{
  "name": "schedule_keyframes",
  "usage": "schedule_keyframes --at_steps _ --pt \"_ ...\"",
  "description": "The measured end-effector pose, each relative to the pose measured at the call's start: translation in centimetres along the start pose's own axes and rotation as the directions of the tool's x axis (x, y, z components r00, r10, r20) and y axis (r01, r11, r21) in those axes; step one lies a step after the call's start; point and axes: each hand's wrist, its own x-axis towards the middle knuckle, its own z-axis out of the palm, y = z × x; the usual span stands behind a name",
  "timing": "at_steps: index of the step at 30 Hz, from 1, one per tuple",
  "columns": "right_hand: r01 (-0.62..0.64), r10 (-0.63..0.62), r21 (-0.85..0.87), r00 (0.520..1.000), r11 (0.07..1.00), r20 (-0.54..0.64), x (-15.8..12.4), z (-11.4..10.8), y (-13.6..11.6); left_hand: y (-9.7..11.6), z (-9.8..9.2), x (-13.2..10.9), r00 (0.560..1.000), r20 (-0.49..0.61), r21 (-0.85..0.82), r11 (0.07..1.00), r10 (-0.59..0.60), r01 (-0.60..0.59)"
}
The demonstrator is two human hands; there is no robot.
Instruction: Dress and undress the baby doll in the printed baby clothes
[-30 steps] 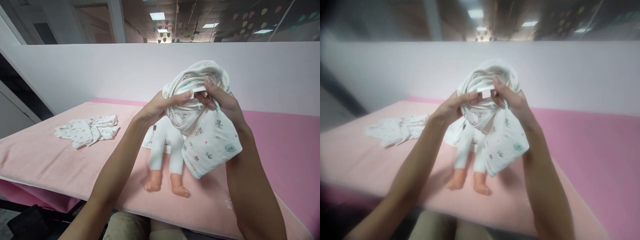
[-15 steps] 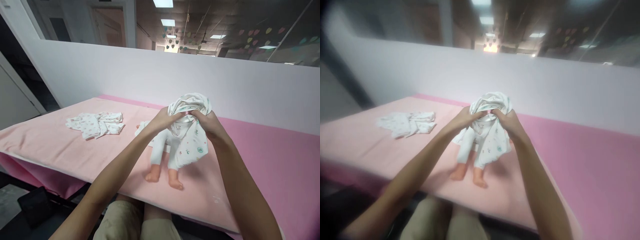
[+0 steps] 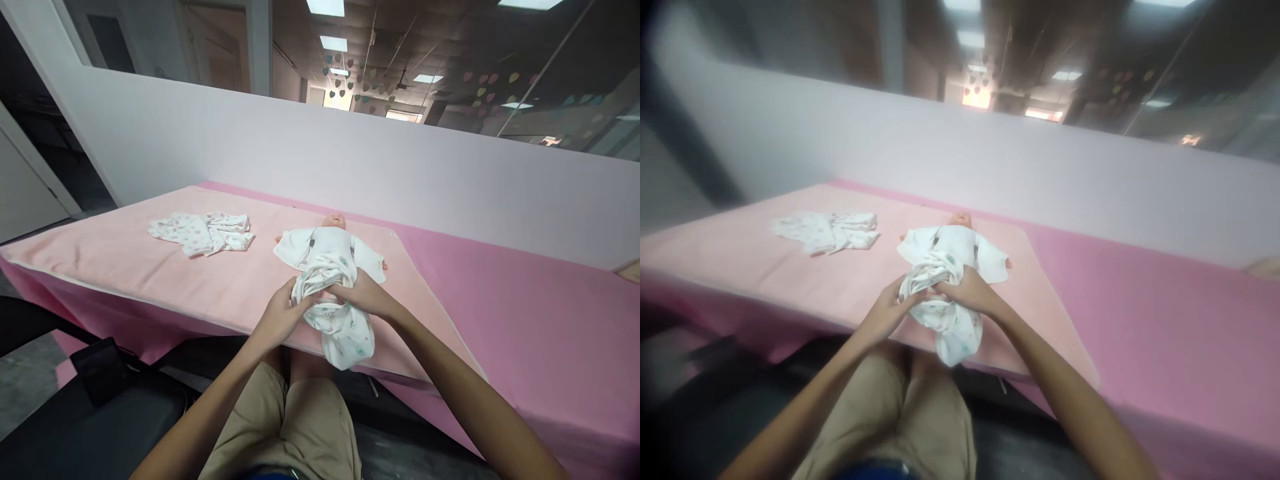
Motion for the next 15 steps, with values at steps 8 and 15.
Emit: schedule_keyframes --at_steps 8,15 --pt "0.018 -0.002 -0.216 0.997 0.976 0.075 -0.9 4.8 1.5 -2.5 -0.7 -4.5 0.977 -0.062 0.452 0.866 -0.206 0.212" --pt "-0.005 0.003 -0.258 1.000 0.966 -0.011 -0.4 7.5 4.9 -3.6 0.2 -4.1 0.964 -0.023 0.762 0.619 -0.265 0.188"
